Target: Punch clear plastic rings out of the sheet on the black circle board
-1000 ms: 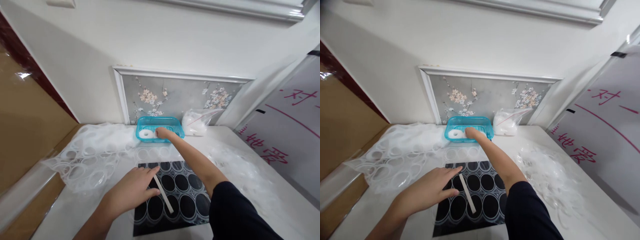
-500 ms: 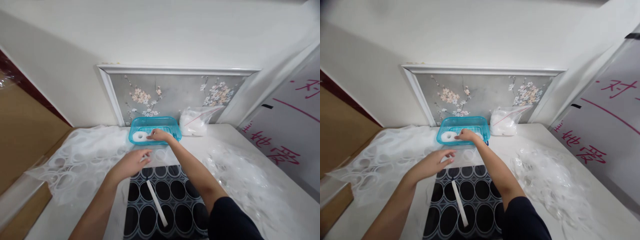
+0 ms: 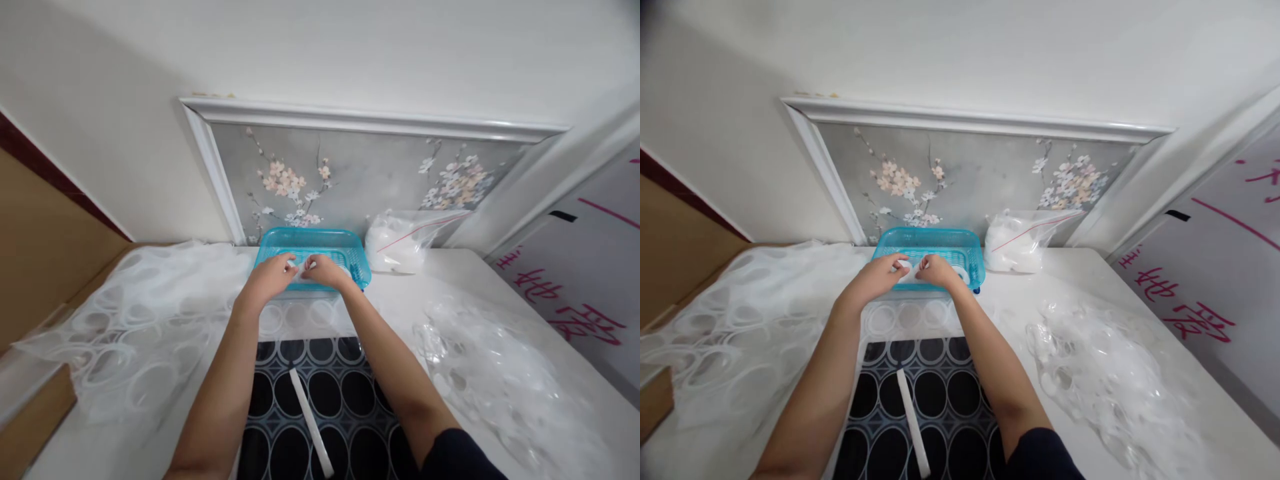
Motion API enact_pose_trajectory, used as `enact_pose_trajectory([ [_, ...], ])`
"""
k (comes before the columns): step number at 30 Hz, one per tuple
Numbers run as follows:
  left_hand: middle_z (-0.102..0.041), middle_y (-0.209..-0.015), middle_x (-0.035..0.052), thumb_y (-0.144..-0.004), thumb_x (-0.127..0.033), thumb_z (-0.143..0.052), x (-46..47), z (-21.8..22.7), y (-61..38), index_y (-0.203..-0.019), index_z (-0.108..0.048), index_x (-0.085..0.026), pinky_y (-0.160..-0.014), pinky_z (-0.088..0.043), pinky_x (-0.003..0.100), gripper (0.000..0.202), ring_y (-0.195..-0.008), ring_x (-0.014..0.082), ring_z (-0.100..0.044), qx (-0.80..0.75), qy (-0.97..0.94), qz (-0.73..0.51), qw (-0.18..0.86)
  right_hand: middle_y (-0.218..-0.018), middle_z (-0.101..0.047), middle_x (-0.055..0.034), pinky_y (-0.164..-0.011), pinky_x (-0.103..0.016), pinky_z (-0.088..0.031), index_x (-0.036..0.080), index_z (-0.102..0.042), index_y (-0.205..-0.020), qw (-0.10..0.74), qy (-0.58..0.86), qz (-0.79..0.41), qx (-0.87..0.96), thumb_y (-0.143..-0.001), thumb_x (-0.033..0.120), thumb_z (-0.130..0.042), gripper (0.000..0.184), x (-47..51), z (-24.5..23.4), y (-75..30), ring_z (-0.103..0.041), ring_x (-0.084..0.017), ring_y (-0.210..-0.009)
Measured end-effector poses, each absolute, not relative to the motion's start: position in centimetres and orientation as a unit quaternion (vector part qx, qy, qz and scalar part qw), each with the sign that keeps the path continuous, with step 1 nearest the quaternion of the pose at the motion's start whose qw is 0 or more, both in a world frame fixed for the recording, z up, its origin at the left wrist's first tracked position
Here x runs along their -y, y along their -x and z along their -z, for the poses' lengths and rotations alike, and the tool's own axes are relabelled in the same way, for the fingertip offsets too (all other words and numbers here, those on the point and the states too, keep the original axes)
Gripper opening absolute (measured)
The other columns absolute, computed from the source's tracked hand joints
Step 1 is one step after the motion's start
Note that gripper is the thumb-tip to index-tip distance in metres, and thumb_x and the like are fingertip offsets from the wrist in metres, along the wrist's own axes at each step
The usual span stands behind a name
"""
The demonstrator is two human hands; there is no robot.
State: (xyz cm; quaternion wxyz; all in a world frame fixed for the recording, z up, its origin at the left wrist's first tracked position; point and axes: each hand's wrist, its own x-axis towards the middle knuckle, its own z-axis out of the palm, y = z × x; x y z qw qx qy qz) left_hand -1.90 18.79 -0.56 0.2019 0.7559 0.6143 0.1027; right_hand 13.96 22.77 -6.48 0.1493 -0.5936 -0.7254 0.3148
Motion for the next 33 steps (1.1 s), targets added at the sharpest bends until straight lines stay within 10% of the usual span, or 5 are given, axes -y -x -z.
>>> enact_pose_trajectory([
  [17, -0.070, -0.119, 0.0077, -0.092, -0.027, -0.050, -19.3, 1.0, 2.6, -0.127, -0.061, -0.019, -0.090, -0.048, 0.030, 0.038, -0.109, 0.0254, -0.065, -0.598, -0.767, -0.105, 0.206, -0.097, -0.070, -0.0075, -0.071, -0.025, -0.042, 0.019, -0.063, -0.087, 0.068, 0.606, -0.267, 0.746, -0.071, 0.023, -0.078, 0.022, -23.3, 5.8, -12.4, -0.064, -0.022, -0.094],
  [33, -0.072, -0.110, 0.0055, -0.091, -0.035, -0.052, -18.9, 1.7, 3.5, -0.124, -0.063, -0.020, -0.081, -0.051, 0.027, 0.037, -0.096, 0.0221, -0.068, -0.576, -0.777, -0.126, 0.221, -0.079, -0.067, -0.0027, -0.054, -0.020, -0.043, 0.016, -0.058, -0.097, 0.131, 0.650, -0.308, 0.682, -0.087, 0.029, -0.048, 0.020, -23.8, 7.0, -14.8, -0.060, -0.013, -0.067],
])
